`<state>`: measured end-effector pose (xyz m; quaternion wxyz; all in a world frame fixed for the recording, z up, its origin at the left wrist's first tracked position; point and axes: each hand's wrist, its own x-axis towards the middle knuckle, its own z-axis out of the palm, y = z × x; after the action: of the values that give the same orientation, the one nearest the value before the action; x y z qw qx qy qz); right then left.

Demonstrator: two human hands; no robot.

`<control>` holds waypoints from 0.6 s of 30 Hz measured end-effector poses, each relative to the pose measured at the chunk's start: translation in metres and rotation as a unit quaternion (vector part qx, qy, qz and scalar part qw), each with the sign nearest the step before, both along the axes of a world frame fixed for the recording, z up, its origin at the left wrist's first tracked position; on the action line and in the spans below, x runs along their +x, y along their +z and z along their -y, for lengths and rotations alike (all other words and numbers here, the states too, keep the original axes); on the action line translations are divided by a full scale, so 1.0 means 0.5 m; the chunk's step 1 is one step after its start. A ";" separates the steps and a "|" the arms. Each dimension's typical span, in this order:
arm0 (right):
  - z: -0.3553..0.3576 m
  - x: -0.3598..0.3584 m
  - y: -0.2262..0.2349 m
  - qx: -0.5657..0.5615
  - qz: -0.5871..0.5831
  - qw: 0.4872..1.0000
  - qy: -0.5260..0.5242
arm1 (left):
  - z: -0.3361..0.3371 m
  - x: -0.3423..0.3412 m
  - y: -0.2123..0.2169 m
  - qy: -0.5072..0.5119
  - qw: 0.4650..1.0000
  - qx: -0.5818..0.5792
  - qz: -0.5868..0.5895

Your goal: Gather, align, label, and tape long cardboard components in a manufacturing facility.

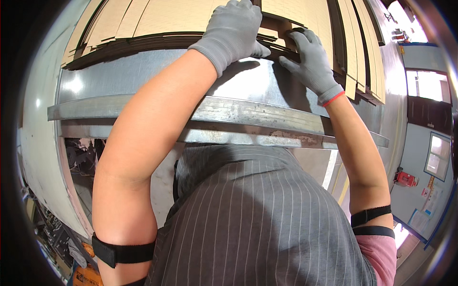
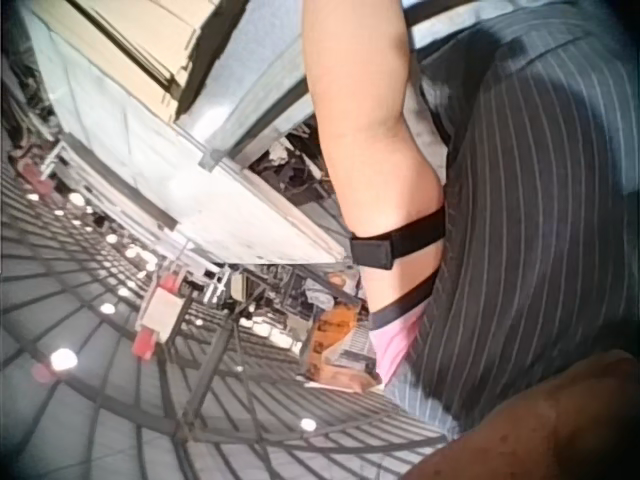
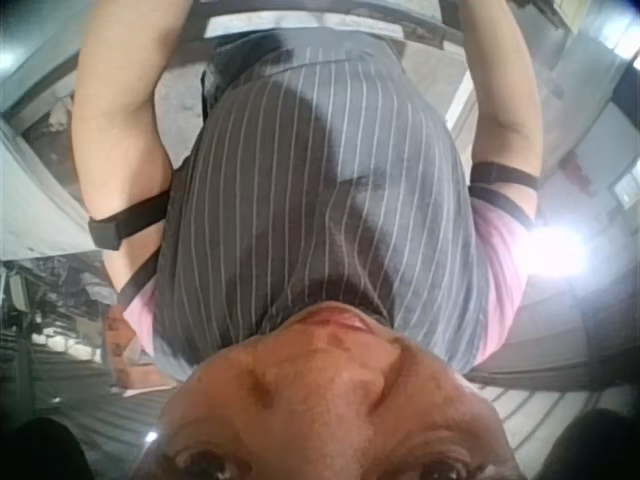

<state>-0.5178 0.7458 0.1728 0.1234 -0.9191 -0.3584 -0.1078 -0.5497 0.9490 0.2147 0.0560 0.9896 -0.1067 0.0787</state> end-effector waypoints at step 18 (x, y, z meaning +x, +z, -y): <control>-0.008 -0.078 0.049 -0.052 -0.047 0.998 -0.002 | 0.018 0.010 -0.022 0.053 0.996 -0.049 0.055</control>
<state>-0.5566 0.7495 0.1975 0.0917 -0.9289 -0.3558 -0.0460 -0.5446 0.9398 0.2036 0.0939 0.9842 -0.0528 0.1408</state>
